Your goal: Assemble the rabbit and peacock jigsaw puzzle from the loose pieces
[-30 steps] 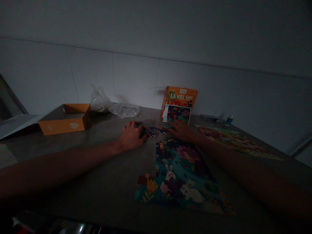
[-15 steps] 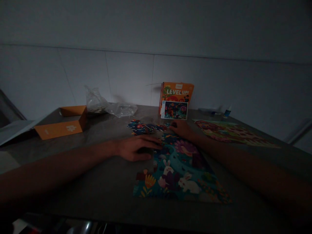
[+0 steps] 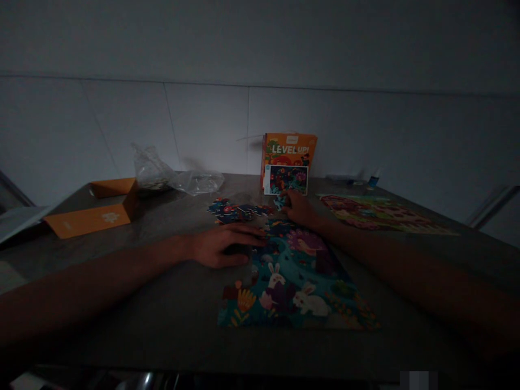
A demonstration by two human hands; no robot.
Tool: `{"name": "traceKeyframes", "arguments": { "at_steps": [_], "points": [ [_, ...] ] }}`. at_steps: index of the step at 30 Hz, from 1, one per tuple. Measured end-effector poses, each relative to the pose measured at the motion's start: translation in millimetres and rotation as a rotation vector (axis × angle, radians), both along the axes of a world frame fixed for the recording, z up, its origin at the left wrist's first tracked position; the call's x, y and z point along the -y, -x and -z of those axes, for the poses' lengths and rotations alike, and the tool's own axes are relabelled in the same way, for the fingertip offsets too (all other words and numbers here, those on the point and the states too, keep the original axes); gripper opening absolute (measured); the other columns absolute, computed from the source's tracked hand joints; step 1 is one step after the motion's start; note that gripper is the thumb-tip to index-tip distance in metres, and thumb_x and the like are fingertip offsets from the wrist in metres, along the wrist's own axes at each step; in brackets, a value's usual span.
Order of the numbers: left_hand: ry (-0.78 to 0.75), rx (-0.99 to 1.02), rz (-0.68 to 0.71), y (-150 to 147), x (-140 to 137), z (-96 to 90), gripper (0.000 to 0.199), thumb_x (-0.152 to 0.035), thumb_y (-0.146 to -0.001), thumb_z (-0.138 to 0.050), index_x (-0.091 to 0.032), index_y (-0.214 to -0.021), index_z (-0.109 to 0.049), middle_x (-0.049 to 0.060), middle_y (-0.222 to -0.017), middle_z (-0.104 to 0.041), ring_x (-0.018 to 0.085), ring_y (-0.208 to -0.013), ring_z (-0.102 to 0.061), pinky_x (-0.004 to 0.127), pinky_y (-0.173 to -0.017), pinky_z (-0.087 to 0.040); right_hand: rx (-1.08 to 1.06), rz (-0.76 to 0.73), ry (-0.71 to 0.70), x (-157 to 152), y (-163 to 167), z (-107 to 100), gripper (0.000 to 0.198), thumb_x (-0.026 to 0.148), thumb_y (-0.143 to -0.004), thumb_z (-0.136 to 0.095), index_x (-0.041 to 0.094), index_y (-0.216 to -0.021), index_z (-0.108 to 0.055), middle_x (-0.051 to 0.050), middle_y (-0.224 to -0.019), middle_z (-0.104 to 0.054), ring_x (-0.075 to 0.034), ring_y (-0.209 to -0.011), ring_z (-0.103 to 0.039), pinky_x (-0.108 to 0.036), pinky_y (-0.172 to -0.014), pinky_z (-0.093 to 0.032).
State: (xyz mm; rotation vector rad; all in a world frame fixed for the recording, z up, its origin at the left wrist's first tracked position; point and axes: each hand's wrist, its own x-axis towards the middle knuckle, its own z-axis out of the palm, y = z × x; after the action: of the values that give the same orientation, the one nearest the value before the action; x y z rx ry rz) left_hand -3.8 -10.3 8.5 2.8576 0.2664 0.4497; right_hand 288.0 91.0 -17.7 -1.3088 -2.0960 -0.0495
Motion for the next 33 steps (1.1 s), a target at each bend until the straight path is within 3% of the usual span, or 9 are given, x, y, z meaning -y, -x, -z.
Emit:
{"name": "traceKeyframes", "arguments": {
  "at_steps": [3,5,9,13,15,20,26,30,33],
  "points": [
    [-0.002,-0.021,-0.044,1,1,2.6,0.046,-0.026,-0.098,-0.058,-0.020,-0.144,-0.055,0.014,-0.151,-0.054,0.029,-0.141,-0.051,0.050,-0.116,-0.045,-0.122,-0.120,-0.148,7,6,-6,0.038,0.001,-0.074,-0.056,0.023,-0.105,-0.062,-0.011,-0.113,-0.067,-0.026,-0.107,-0.063,-0.043,-0.098,-0.051],
    [0.002,0.024,-0.164,3,-1,7.2,0.059,-0.029,-0.097,-0.061,-0.019,-0.152,-0.043,0.016,-0.147,-0.058,0.030,-0.136,-0.055,0.049,-0.114,-0.047,-0.258,-0.213,-0.145,15,15,-9,0.033,0.005,-0.075,-0.059,0.022,-0.104,-0.062,-0.010,-0.110,-0.067,-0.026,-0.105,-0.065,-0.043,-0.095,-0.054],
    [-0.005,0.256,-0.396,6,-9,15.4,0.081,-0.030,-0.097,-0.062,-0.016,-0.161,-0.015,0.012,-0.124,-0.070,0.025,-0.118,-0.065,0.045,-0.106,-0.051,-0.514,-0.458,0.178,37,41,-8,0.029,0.022,-0.079,-0.069,0.022,-0.107,-0.060,-0.004,-0.099,-0.072,-0.021,-0.092,-0.071,-0.036,-0.082,-0.058],
    [-0.100,0.214,-0.429,5,-13,14.1,0.052,-0.026,-0.096,-0.062,-0.017,-0.145,-0.048,0.007,-0.104,-0.072,0.024,-0.107,-0.066,0.041,-0.100,-0.052,-0.487,-0.584,0.321,53,55,-1,0.026,0.031,-0.078,-0.074,0.023,-0.101,-0.066,-0.001,-0.086,-0.073,-0.019,-0.083,-0.071,-0.033,-0.079,-0.057],
    [-0.170,0.165,-0.443,4,-12,12.5,0.039,-0.022,-0.095,-0.061,-0.018,-0.134,-0.059,0.007,-0.100,-0.070,0.025,-0.106,-0.064,0.042,-0.099,-0.052,-0.463,-0.574,0.320,54,55,1,0.023,0.032,-0.080,-0.073,0.021,-0.100,-0.068,-0.001,-0.083,-0.073,-0.018,-0.081,-0.071,-0.032,-0.077,-0.056],
    [-0.233,0.179,-0.523,3,-12,13.3,0.031,-0.020,-0.096,-0.059,-0.017,-0.126,-0.063,0.011,-0.115,-0.066,0.026,-0.110,-0.062,0.044,-0.097,-0.054,-0.419,-0.559,0.311,50,50,-1,0.019,0.029,-0.082,-0.071,0.022,-0.100,-0.071,-0.001,-0.085,-0.074,-0.018,-0.082,-0.071,-0.032,-0.077,-0.056],
    [-0.184,0.194,-0.365,4,-16,12.9,0.028,-0.019,-0.098,-0.057,-0.018,-0.124,-0.064,0.009,-0.117,-0.071,0.024,-0.113,-0.064,0.041,-0.100,-0.053,-0.377,-0.521,0.309,58,54,-6,0.015,0.027,-0.084,-0.068,0.022,-0.099,-0.070,0.000,-0.085,-0.076,-0.019,-0.083,-0.073,-0.032,-0.079,-0.056],
    [-0.255,0.226,-0.399,3,-15,10.2,0.021,-0.021,-0.099,-0.053,-0.019,-0.108,-0.072,0.008,-0.104,-0.075,0.023,-0.103,-0.068,0.042,-0.099,-0.052,-0.485,-0.172,0.176,54,51,-9,0.011,0.021,-0.091,-0.057,0.021,-0.096,-0.066,-0.004,-0.088,-0.076,-0.020,-0.085,-0.073,-0.033,-0.081,-0.055],
    [-0.306,0.297,-0.609,6,-17,8.7,0.025,-0.023,-0.099,-0.051,-0.019,-0.108,-0.074,0.008,-0.101,-0.076,0.024,-0.099,-0.067,0.042,-0.096,-0.053,-0.429,0.097,0.163,44,46,-8,0.021,0.014,-0.086,-0.059,0.018,-0.104,-0.067,-0.008,-0.099,-0.076,-0.022,-0.092,-0.072,-0.034,-0.084,-0.055]
  ]
}}
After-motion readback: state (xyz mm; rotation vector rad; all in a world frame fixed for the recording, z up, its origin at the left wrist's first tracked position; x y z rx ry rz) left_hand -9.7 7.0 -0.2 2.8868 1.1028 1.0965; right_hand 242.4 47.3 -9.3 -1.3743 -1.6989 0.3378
